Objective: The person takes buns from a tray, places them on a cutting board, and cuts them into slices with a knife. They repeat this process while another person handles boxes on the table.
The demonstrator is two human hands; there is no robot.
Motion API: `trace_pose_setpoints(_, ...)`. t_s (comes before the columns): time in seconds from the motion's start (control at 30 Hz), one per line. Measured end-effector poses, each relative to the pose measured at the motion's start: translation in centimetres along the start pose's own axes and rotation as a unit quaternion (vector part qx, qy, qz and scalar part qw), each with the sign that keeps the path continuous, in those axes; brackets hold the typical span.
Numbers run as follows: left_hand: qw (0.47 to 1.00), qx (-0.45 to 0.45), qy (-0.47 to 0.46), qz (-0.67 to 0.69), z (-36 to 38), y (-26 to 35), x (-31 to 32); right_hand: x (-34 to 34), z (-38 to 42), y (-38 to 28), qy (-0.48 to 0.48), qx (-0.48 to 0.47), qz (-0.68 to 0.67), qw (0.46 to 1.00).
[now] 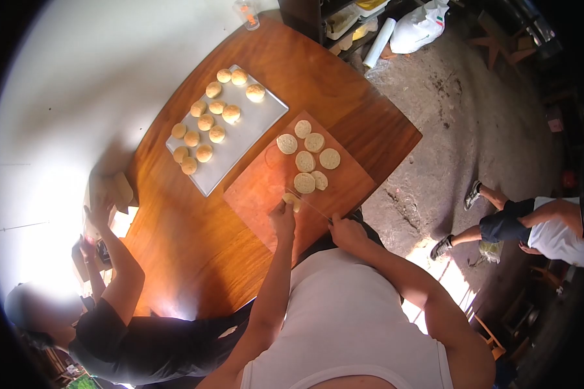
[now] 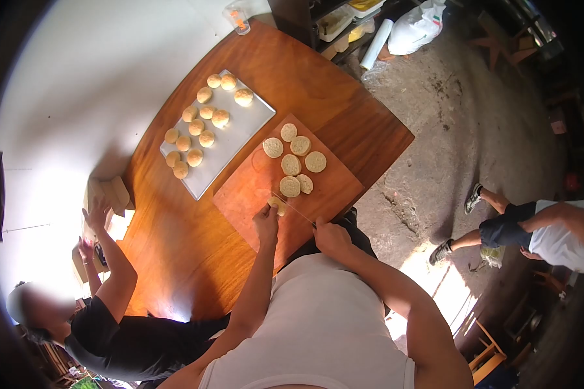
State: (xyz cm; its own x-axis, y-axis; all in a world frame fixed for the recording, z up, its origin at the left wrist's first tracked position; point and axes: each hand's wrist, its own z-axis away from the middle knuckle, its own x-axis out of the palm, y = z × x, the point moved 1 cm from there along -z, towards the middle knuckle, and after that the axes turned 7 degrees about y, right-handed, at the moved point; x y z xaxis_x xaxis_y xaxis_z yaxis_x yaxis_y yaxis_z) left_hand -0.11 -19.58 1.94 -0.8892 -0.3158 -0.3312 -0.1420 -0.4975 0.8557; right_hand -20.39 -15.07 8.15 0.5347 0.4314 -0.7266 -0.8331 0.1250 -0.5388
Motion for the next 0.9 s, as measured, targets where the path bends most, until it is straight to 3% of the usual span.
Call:
trace_pose_setpoints(0.07, 0.999, 0.003, 0.010, 0.052, 0.0, -0.2, 0.3, 0.3, -0.1, 0.0, 0.003, -0.001, 0.002, 1.000)
trace_pose_setpoints(0.4, 0.999, 0.000, 0.040, 0.032, -0.6, -0.8, 0.8, -0.6, 0.8, -1.5, 0.038, -0.001, -0.033, 0.999)
trace_pose_setpoints(0.57, 0.997, -0.011, 0.032, -0.076, -0.3, 1.3, 0.0, -0.5, 0.3, -1.4, 0.032, -0.004, -0.022, 0.999)
trace_pose_setpoints(0.9, 0.999, -0.046, 0.021, -0.009, -0.7, 0.9, 0.4, -0.8, 1.0, -1.9, 0.006, -0.001, -0.054, 0.999)
